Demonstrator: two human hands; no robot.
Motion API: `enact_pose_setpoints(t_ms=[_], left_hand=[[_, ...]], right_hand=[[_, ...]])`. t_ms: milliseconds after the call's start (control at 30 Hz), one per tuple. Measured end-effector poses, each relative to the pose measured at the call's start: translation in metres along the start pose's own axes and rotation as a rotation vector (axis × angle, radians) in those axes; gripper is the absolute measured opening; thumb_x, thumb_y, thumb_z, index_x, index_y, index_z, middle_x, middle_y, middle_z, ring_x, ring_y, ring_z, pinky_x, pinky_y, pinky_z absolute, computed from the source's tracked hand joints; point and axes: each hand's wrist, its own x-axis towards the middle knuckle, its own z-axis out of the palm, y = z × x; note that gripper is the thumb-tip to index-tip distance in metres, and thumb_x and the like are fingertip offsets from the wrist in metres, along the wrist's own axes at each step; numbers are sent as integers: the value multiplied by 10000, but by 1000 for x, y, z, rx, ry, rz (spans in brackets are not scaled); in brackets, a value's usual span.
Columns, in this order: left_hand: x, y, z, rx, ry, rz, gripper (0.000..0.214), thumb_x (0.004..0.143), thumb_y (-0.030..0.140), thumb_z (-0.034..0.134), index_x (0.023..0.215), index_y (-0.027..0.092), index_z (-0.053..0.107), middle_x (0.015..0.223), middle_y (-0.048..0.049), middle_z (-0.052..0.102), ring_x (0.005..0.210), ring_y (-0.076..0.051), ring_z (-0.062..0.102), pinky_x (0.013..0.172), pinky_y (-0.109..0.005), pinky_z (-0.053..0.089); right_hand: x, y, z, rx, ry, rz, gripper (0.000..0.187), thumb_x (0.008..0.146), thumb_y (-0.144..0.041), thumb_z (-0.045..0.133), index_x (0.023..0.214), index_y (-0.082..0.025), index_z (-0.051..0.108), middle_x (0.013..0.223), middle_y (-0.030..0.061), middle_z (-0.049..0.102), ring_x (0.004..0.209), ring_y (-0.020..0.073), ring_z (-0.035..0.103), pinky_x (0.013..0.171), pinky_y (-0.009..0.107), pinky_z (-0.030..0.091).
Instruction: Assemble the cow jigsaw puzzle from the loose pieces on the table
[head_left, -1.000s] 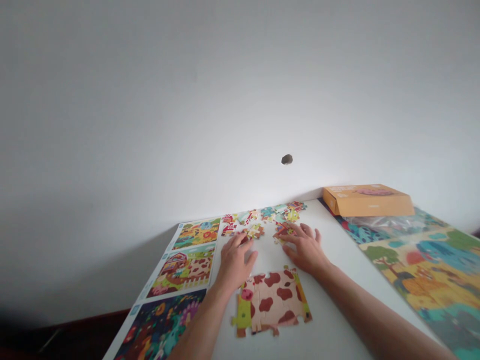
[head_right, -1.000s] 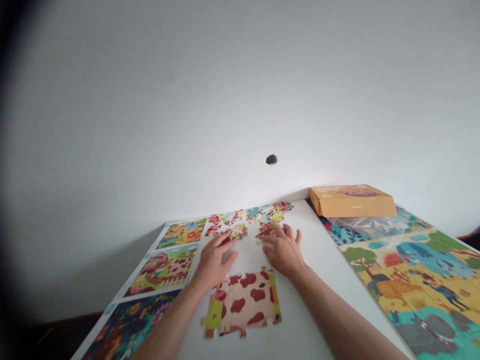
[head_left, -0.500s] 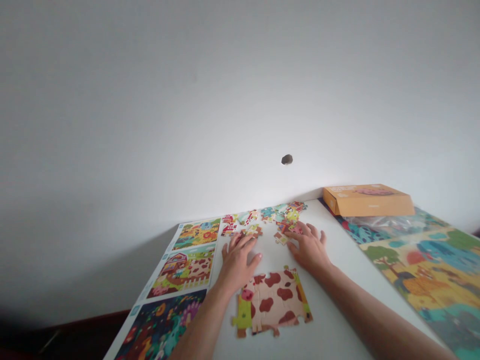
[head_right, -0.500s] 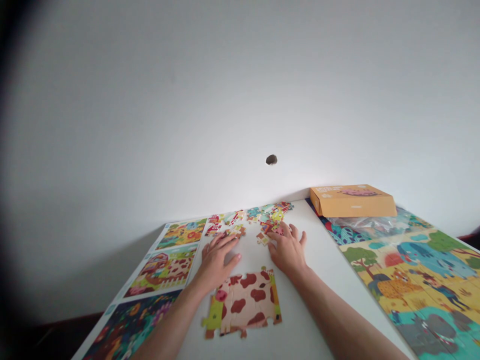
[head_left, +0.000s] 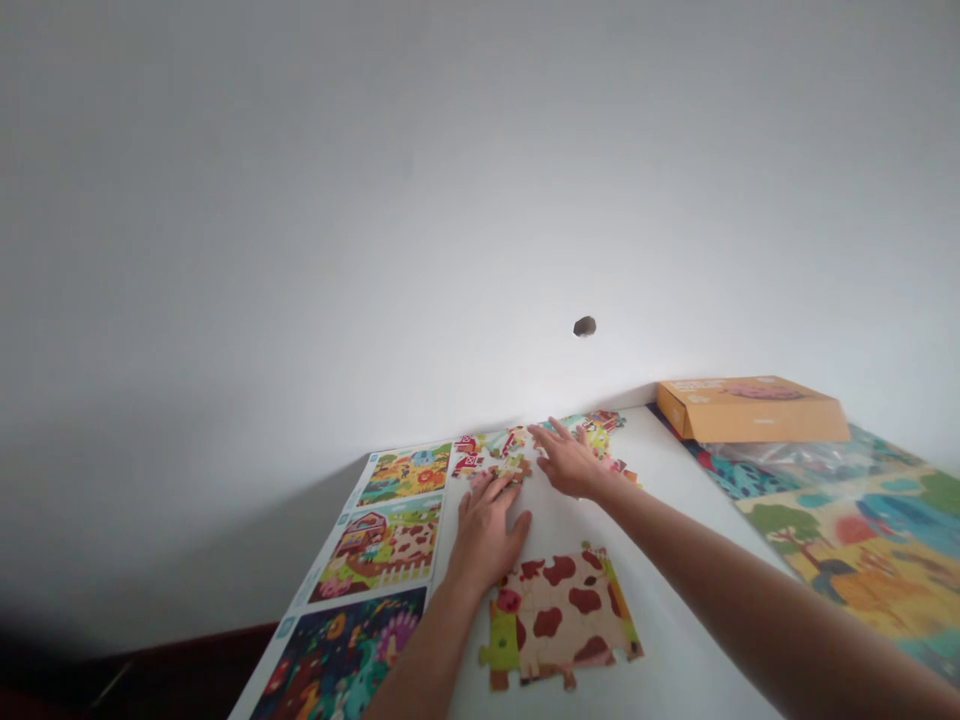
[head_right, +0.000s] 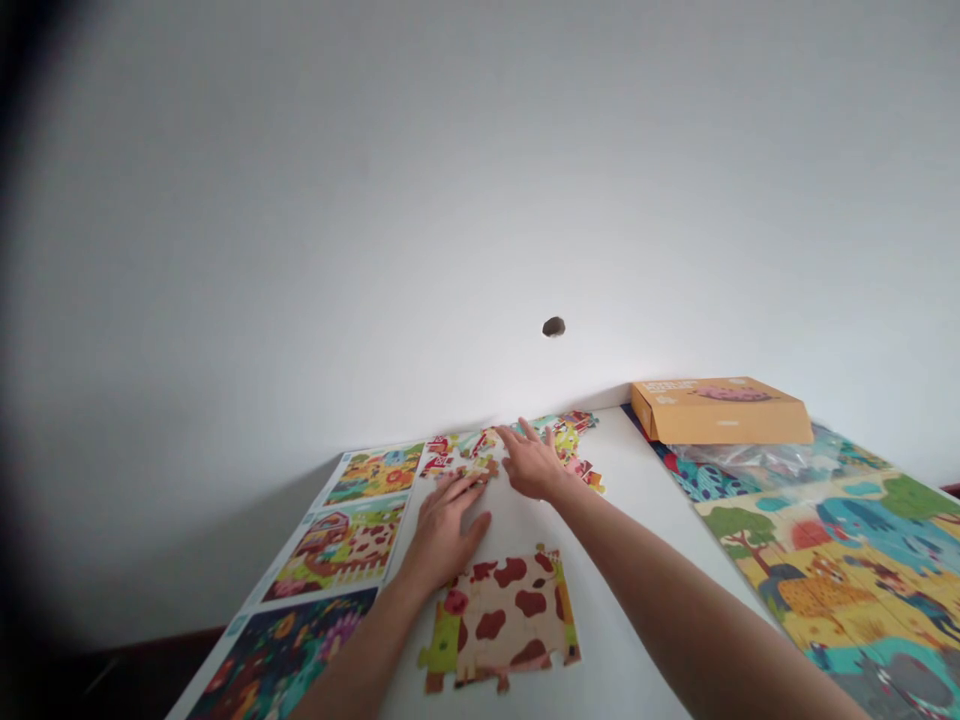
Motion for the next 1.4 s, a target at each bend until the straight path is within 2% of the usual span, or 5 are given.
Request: enact_pose_setpoints(t_ms=[200, 667, 1000, 1233, 1400], left_hand=[[0, -1, 0, -8, 16, -10, 412, 879, 312, 566, 1274, 225, 640, 1418, -54, 570, 1386, -301, 418, 1180, -515, 311], [1, -6, 5, -9, 90, 30, 367, 876, 285, 580, 1229, 224, 660, 1365, -83, 601, 1328, -291, 479, 1164, -507, 331], [-3, 1, 1, 30, 19, 16, 348, 905, 292, 563, 1212, 413, 675, 1477, -17, 479, 1391, -361, 370, 1108, -612, 331], [0, -6, 5, -16, 122, 41, 220, 874, 300, 601, 1058, 279, 720, 1328, -64, 591, 1314, -305, 471, 1150, -557, 337], [2, -14, 10, -82, 142, 75, 219, 877, 289, 593, 1053, 239, 714, 1308, -97, 593, 1288, -287, 514, 1169, -544, 338]], right_hand=[[15, 2, 15, 4, -94, -37, 602, 980, -387, 341, 1551, -253, 209, 1545, 88, 394, 1471, 314, 185, 1128, 679, 47], [-26, 4, 14, 12, 325, -122, 520, 717, -97, 521, 1218, -189, 619, 1078, 58, 706, 1102, 260, 476, 1018, 405, 258], [-87, -1, 3, -68, 357, 38, 373, 804, -74, 489, 1031, -272, 709, 1087, 39, 662, 1069, 239, 480, 976, 419, 251], [-89, 17, -6, -107, 331, 382, 311, 875, -246, 538, 1139, -292, 696, 1124, 86, 628, 1064, 275, 497, 929, 444, 305], [-78, 19, 0, -46, 298, 322, 308, 910, -294, 551, 1190, -278, 678, 1178, 90, 634, 1083, 263, 529, 955, 418, 365]])
